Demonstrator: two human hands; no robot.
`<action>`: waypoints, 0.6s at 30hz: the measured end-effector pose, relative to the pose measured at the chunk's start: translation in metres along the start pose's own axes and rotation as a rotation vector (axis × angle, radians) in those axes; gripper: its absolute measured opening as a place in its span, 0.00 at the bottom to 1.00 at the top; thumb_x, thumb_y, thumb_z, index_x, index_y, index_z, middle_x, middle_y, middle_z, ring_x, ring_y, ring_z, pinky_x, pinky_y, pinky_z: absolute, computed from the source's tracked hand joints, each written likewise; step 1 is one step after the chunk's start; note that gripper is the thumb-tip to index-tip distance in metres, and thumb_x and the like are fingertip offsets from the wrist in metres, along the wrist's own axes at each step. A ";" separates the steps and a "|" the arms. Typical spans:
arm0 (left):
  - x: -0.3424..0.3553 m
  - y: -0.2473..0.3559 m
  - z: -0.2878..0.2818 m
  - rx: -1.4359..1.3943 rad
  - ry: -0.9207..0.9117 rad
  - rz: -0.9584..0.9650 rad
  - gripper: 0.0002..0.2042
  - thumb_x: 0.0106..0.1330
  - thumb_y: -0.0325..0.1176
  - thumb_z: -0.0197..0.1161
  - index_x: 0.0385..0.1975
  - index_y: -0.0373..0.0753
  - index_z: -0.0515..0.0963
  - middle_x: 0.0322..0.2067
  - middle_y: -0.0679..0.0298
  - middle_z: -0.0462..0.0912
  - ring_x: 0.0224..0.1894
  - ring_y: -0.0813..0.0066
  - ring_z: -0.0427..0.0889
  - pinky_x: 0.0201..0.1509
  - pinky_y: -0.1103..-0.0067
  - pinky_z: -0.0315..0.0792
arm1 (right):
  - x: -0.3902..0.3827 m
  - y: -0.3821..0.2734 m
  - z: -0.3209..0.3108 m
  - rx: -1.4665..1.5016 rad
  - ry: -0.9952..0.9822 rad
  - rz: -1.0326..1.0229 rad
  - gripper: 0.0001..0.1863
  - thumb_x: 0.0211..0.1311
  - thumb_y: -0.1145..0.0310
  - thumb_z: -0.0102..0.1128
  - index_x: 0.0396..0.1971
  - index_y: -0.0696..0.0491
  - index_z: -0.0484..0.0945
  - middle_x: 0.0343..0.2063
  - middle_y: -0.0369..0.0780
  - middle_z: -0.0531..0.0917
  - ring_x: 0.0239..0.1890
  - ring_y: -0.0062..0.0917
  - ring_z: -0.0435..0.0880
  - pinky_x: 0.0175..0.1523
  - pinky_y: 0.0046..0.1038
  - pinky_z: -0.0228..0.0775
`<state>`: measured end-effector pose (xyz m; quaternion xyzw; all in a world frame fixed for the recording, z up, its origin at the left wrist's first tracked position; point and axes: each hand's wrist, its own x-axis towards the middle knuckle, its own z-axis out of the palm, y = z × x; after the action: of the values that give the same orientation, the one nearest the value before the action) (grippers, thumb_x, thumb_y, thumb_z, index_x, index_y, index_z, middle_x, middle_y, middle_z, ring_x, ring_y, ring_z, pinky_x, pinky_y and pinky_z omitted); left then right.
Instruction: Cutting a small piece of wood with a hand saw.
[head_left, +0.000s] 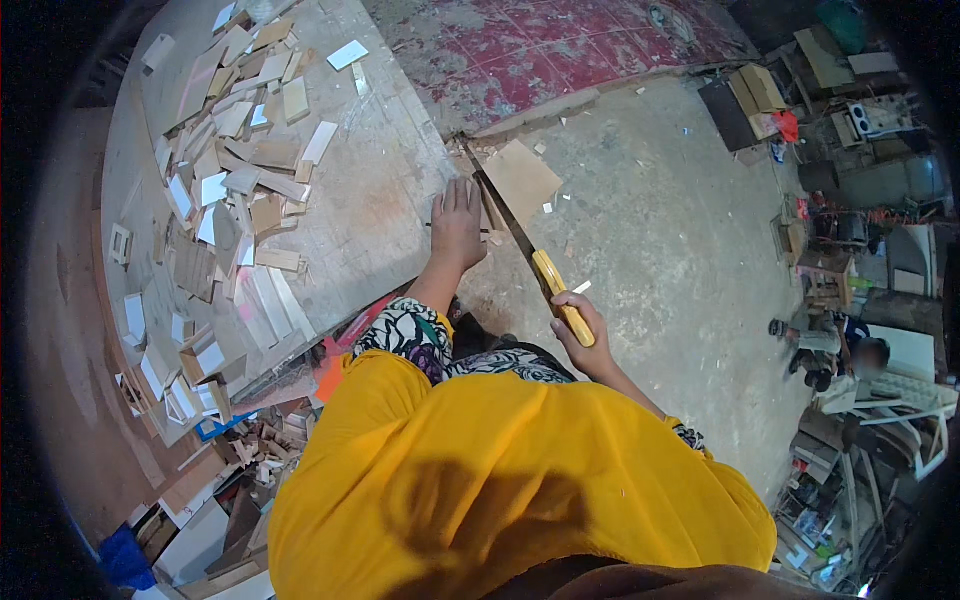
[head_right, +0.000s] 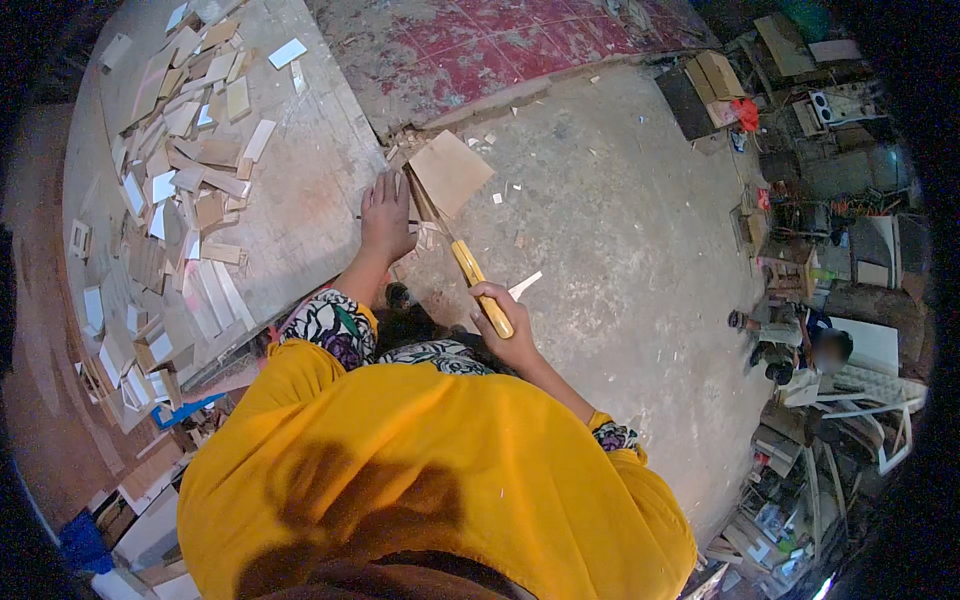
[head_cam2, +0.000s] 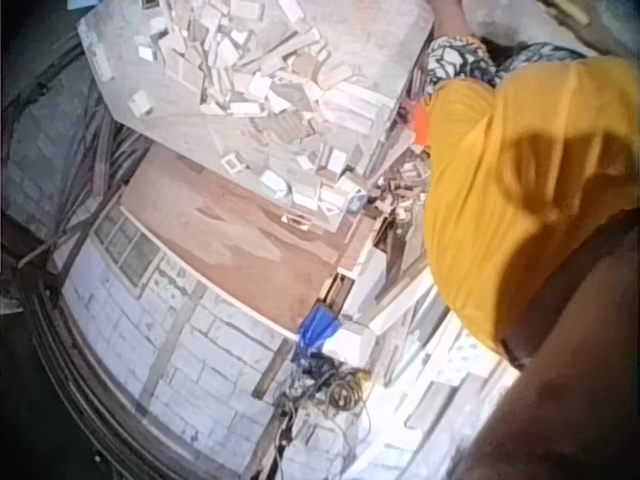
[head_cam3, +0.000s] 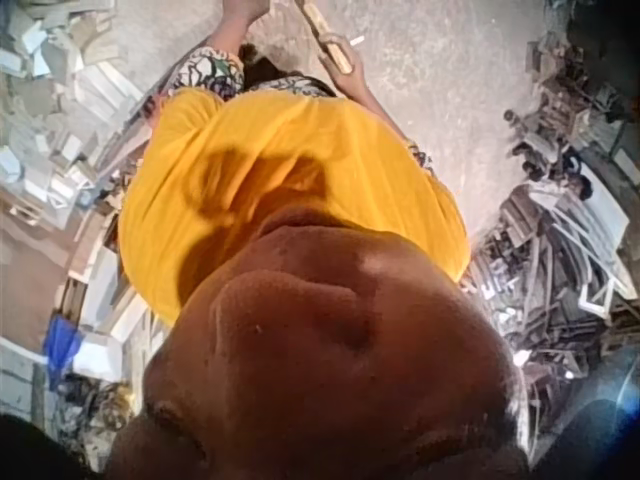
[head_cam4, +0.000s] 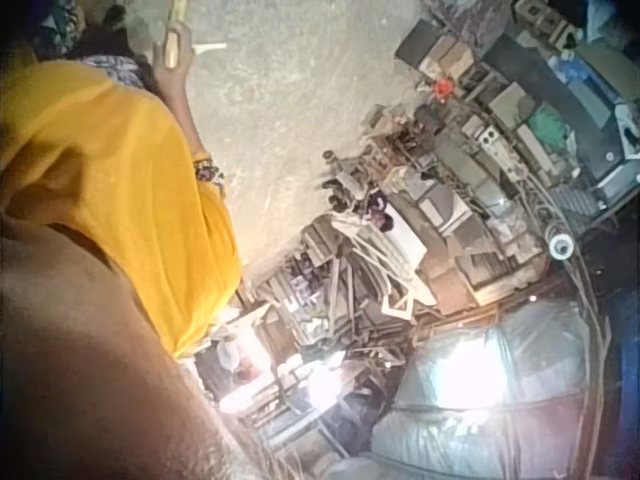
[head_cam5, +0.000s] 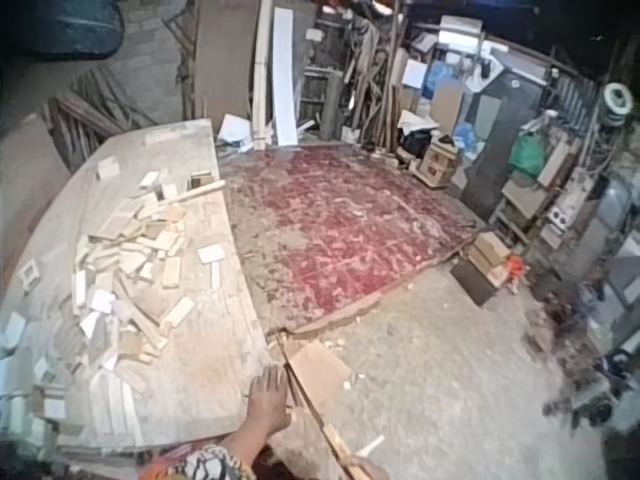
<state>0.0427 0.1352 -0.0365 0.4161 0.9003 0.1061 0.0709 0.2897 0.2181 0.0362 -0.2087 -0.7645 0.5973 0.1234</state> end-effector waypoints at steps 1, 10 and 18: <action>0.000 0.003 -0.004 -0.001 -0.002 0.007 0.47 0.41 0.37 0.69 0.65 0.35 0.54 0.64 0.48 0.56 0.69 0.54 0.51 0.70 0.63 0.46 | 0.001 0.000 0.003 0.065 0.019 0.022 0.18 0.52 0.80 0.58 0.44 0.52 0.72 0.41 0.40 0.77 0.44 0.26 0.77 0.50 0.24 0.66; 0.000 -0.010 0.019 -0.106 0.239 0.082 0.33 0.55 0.42 0.60 0.61 0.35 0.62 0.64 0.49 0.58 0.66 0.55 0.56 0.63 0.62 0.54 | 0.002 0.010 0.001 0.129 0.022 0.106 0.18 0.52 0.79 0.59 0.45 0.52 0.72 0.42 0.40 0.77 0.45 0.26 0.76 0.52 0.25 0.65; 0.003 -0.006 0.018 -0.120 0.252 0.066 0.27 0.55 0.38 0.59 0.55 0.35 0.68 0.62 0.55 0.62 0.62 0.59 0.61 0.60 0.63 0.57 | 0.056 -0.005 0.023 -0.065 0.023 -0.147 0.18 0.53 0.78 0.58 0.45 0.53 0.72 0.42 0.44 0.78 0.45 0.31 0.79 0.52 0.27 0.66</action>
<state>0.0399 0.1364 -0.0559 0.4241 0.8799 0.2131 -0.0214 0.2296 0.2237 0.0318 -0.1629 -0.7952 0.5592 0.1688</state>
